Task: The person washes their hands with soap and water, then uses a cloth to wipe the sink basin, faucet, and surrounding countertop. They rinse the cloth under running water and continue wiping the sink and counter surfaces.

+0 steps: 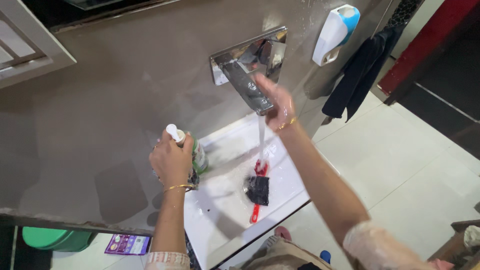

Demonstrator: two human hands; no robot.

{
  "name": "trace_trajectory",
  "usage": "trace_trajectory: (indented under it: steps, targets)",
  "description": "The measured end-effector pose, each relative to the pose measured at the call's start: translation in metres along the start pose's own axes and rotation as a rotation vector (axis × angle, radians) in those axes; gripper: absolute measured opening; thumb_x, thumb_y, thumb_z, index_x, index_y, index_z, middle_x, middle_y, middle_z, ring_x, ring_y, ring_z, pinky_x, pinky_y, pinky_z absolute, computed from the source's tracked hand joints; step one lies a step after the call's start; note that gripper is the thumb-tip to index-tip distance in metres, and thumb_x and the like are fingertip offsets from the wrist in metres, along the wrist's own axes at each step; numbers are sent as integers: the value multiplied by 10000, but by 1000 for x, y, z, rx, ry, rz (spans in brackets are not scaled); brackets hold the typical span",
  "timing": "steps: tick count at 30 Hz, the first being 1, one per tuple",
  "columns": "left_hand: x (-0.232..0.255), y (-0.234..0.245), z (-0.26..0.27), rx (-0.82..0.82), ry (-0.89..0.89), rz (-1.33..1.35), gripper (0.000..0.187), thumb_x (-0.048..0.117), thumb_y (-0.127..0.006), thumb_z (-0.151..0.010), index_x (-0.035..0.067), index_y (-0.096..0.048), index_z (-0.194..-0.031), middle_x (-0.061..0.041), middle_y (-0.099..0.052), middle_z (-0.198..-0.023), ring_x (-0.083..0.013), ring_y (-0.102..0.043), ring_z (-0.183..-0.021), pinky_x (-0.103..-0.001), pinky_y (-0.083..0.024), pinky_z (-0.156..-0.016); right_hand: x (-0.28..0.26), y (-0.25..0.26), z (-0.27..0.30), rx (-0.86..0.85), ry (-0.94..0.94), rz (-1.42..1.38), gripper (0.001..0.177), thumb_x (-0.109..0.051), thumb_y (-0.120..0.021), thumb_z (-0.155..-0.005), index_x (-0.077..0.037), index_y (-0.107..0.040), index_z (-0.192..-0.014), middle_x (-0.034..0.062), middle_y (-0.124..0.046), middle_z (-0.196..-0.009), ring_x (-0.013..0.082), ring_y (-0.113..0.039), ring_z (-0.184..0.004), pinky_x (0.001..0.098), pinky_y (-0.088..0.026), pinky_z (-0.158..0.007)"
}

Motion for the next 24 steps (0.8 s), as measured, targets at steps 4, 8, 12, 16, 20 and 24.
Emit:
trace_trajectory:
  steps: [4,8,12,16,20,24]
  targets:
    - [1,-10,1,5,-35,-66,411,458,-725,-886,62,-659,-977,-168,-710,-791,-382,-697,-780,-491,-520,-671,-51,-106,-17,-321,40,1322,687,-262,-550,-957,53,-353,-1536,212,-313,-1586,399,-477,-1290,442,-395,-1055]
    - [-2,-16,-1,81,-86,-79,423,448,-742,-882,56,-663,-1022,-161,-716,-806,-379,-697,-776,-500,-514,-655,-47,-157,-3,-371,299,2208,727,-118,-482,-881,134,-308,-1541,285,-156,-1621,491,-350,-1423,521,-306,-1114]
    - [-7,-15,3,8,-34,-52,416,459,-754,-916,75,-638,-1024,-164,-712,-835,-374,-695,-805,-488,-535,-732,-5,-142,45,-579,524,2532,499,-190,-489,-930,68,-537,-1354,240,-447,-1437,436,-467,-1306,498,-385,-1049]
    - [-10,-6,9,39,36,177,442,403,-820,-821,78,-628,-1051,-130,-704,-841,-334,-683,-789,-473,-518,-705,65,-69,93,-703,135,1744,336,-177,-514,-989,-51,-686,-1248,179,-720,-1143,303,-694,-1017,419,-545,-884]
    - [-35,7,39,-12,258,469,559,319,-877,-755,45,-616,-1166,-72,-604,-780,-206,-583,-692,-380,-483,-627,121,37,107,-95,-641,312,200,-115,-560,-948,-36,-683,-1085,69,-730,-1002,183,-690,-888,294,-559,-764]
    - [-75,29,86,3,308,688,314,193,-809,-875,51,-676,-1122,23,-612,-793,-73,-563,-753,-263,-475,-706,145,81,104,-152,-675,-112,129,-65,-560,-1016,37,-614,-957,117,-647,-876,230,-622,-771,339,-524,-706]
Point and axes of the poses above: each hand's wrist, its own z-axis away from the middle knuckle, its own y-axis out of the back of the hand, x = y × z, the point moved 4 cm from there along -z, towards the middle knuckle
